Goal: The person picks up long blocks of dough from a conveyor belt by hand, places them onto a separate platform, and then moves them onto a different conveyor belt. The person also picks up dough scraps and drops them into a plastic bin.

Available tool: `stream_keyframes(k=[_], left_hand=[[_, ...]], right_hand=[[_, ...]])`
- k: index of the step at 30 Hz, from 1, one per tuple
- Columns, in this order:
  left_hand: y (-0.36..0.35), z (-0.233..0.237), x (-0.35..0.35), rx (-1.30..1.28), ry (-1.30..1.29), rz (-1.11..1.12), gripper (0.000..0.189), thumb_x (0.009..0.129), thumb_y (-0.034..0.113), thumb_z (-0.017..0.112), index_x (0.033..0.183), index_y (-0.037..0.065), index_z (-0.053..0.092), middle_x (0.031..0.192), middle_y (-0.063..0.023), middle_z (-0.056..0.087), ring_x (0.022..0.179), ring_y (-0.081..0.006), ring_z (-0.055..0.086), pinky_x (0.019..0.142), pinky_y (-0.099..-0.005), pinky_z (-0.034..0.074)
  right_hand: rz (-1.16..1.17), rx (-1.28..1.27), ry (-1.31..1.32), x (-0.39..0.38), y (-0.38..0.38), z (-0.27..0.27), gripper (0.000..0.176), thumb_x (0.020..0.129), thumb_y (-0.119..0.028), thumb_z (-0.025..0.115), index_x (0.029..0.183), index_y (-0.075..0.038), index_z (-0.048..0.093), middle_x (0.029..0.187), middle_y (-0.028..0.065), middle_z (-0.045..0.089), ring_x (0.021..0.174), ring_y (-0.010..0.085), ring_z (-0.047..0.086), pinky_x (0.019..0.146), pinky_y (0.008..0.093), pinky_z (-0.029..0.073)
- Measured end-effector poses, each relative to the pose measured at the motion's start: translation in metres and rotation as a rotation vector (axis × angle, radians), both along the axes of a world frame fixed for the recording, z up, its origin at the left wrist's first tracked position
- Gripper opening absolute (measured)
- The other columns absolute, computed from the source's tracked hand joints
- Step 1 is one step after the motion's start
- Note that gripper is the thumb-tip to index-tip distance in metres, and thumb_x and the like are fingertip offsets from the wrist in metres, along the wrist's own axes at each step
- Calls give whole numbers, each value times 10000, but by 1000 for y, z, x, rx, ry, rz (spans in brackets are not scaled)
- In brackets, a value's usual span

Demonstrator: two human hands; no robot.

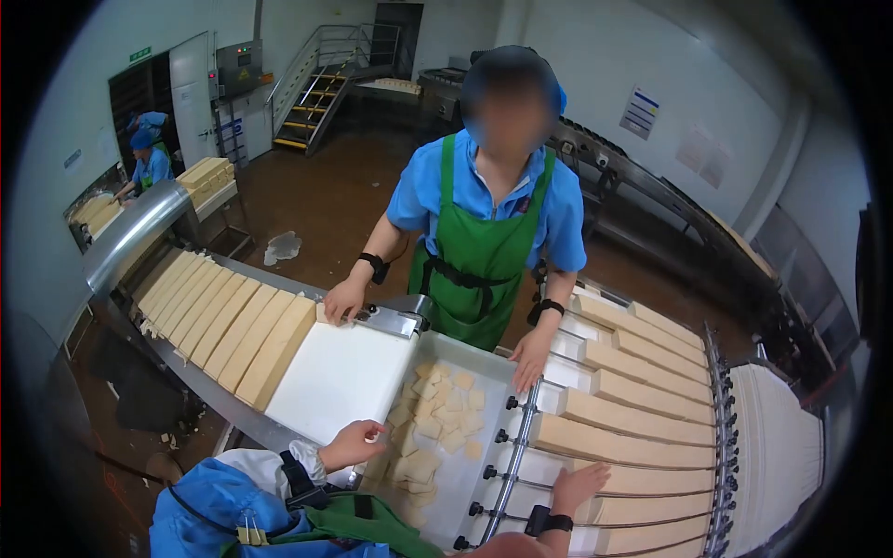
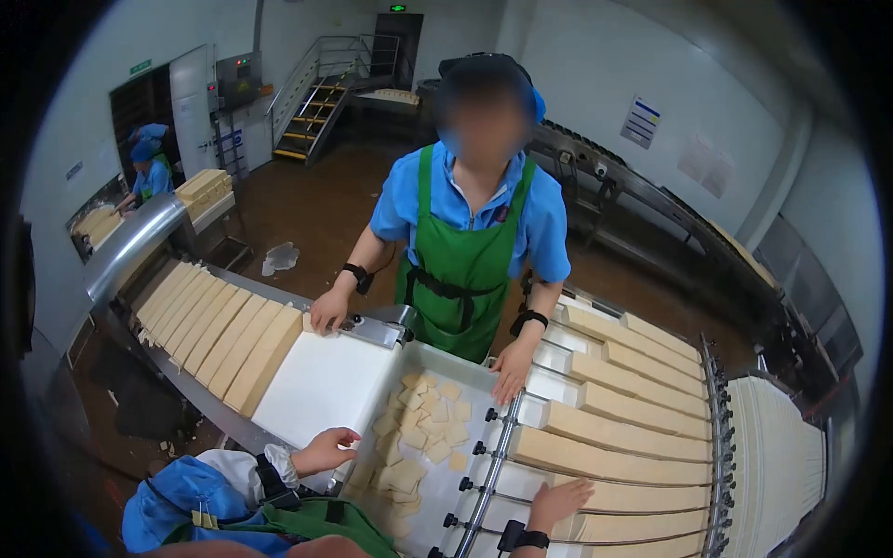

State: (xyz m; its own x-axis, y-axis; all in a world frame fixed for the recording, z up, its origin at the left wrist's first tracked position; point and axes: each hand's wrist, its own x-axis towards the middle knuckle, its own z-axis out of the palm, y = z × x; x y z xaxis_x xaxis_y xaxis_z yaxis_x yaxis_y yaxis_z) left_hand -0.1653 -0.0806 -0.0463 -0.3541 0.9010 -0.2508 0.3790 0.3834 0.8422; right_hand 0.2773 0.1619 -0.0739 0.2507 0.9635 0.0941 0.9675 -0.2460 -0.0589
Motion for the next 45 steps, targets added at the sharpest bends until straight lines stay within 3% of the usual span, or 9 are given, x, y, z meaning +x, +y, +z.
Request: stream_keyframes(k=[11,14,22,25,26,28,29,37,45], left_hand=[[-42,-23,-29,-31,-89,220,495,844,178,779,1288,21,627,1088,-137,675,974,-210,659,841,-348,561],[-57,-34,-45,-71,-150,350,590,800,224,774,1325,30,587,1067,-188,688,993,-289,687,832,-390,577],[-116,-91,-115,-38,-225,636,783,762,96,734,1471,78,404,864,-84,586,732,-196,611,610,-372,518],[-135,-61,-140,32,-386,734,786,764,-38,682,1477,76,370,976,-133,637,792,-191,629,627,-355,520],[-146,-115,-150,306,-242,736,804,766,-83,657,1485,64,331,1095,-183,654,843,-198,648,630,-324,525],[-154,-57,-166,128,-473,807,776,761,-73,660,1465,44,356,1163,-204,651,861,-215,659,652,-342,535],[-169,-112,-179,211,-372,786,789,758,-56,677,1475,73,373,1120,-173,638,800,-202,630,628,-347,517],[-185,-70,-240,-79,-624,555,1044,793,32,766,1664,192,213,878,-34,592,840,-141,580,763,-292,521],[-186,-62,-272,-114,-791,399,1030,878,-18,700,1683,182,90,872,-54,625,739,-129,576,664,-271,491]], right_hand=[[-21,120,-77,-37,-21,42,1086,809,-463,801,1580,78,260,1655,321,227,1564,478,140,1260,605,137],[138,111,-94,-89,-39,56,1068,814,-494,770,1598,43,282,1695,280,162,1582,467,54,1254,642,79],[921,204,296,-293,-105,59,670,814,-250,753,1390,14,537,1497,316,424,1429,505,349,1181,669,225],[1111,132,401,-377,-114,33,633,826,-214,736,1376,29,539,1443,314,470,1381,506,403,1171,600,307],[1170,84,458,-409,-118,25,626,828,-204,732,1374,34,538,1428,311,484,1367,501,423,1168,573,334],[1242,4,554,-469,-123,11,614,841,-181,719,1379,48,532,1430,308,495,1366,488,439,1172,539,355],[1270,-50,557,-500,-125,4,613,853,-183,715,1385,55,526,1440,311,494,1374,485,438,1179,532,354],[1347,-113,421,-715,-114,-56,709,940,-281,663,1510,65,420,1590,286,385,1512,435,306,1256,492,253],[1188,13,192,-750,-119,-84,679,950,-345,611,1476,58,460,1545,236,453,1477,377,368,1245,536,217]])
